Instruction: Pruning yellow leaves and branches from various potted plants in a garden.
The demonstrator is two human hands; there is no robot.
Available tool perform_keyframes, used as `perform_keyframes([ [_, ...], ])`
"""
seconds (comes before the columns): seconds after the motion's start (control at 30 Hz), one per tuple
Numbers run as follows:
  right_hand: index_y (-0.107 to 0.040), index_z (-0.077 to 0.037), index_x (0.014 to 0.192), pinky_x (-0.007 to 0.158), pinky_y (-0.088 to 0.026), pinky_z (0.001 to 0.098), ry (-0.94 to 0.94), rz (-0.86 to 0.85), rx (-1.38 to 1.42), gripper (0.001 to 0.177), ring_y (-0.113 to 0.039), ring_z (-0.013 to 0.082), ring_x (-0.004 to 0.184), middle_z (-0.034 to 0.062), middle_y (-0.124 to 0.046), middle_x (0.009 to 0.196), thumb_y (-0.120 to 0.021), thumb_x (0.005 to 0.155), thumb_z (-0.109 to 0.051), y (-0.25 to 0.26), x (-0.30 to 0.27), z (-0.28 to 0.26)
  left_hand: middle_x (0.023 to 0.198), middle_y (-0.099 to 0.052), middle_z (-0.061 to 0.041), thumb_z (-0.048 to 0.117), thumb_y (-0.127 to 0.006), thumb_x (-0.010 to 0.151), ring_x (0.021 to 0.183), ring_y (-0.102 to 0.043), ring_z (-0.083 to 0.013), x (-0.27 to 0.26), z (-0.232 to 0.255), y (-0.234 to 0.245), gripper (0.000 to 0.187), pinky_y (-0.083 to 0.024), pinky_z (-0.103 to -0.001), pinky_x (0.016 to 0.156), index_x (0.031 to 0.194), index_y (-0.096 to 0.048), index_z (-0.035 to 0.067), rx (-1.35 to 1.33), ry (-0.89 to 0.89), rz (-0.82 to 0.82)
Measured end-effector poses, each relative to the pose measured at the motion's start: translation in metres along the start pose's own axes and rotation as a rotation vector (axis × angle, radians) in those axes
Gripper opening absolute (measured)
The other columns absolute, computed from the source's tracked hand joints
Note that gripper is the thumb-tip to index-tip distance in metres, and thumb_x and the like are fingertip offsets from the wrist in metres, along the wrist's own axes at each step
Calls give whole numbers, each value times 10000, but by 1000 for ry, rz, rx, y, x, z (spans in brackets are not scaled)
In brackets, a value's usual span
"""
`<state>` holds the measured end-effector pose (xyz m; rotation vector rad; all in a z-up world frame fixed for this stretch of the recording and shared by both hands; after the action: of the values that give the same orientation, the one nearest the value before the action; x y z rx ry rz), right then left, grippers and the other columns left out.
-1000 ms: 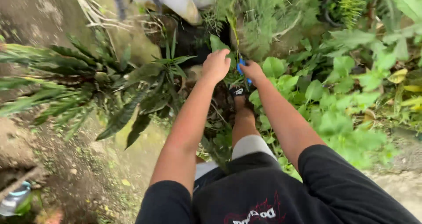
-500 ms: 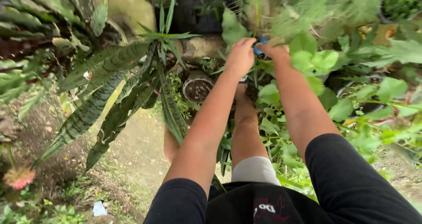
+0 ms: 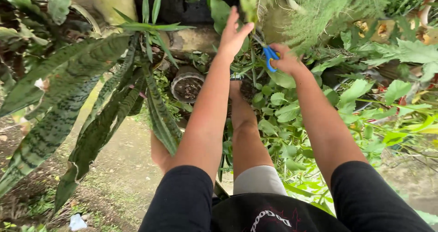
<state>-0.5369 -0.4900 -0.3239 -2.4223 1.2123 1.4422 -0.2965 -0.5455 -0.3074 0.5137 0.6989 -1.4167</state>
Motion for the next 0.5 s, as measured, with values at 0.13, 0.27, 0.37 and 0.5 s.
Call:
perform_keyframes([
  [0.13, -564, -124, 1440, 960, -517, 410, -2, -13, -168, 699, -624, 326, 1149, 169, -591, 1343, -746, 766, -170, -5, 1, -8, 1363, -693, -109, 332, -727, 944, 1239, -651, -277, 9, -22, -4, 447, -500, -418, 1068, 1327, -655, 114, 278, -70, -79],
  [0.27, -568, -124, 1418, 987, -501, 465, -27, 110, -326, 678, -605, 386, 1168, 203, -582, 1305, -763, 785, -269, -8, -2, -45, 1089, -753, -57, 300, -744, 932, 913, -721, -214, 2, -7, 13, 248, -590, -382, 863, 1088, -777, 111, 400, -78, 110],
  [0.37, -567, -91, 1363, 973, -502, 495, -41, 187, -416, 677, -598, 424, 1157, 225, -577, 1277, -791, 770, -328, -16, 0, -75, 1090, -728, -62, 241, -764, 869, 847, -712, -234, -4, 10, 19, 240, -569, -375, 790, 1052, -769, 85, 393, -209, 167],
  [0.5, -553, -61, 1309, 942, -503, 520, -82, 213, -517, 694, -606, 453, 1122, 247, -567, 1256, -822, 740, -352, -25, 6, -83, 1107, -721, -114, 255, -793, 855, 935, -714, -298, 6, -2, 30, 249, -543, -396, 825, 1012, -772, 63, 522, -260, 276],
])
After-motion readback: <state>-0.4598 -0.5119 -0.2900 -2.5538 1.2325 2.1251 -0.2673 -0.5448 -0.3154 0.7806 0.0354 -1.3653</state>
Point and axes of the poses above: each hand's wrist, its own x-axis towards the middle knuckle, its own y-axis out of the back of the hand, z = x × y, the point moved 6 cm from there along x, towards the middle knuckle
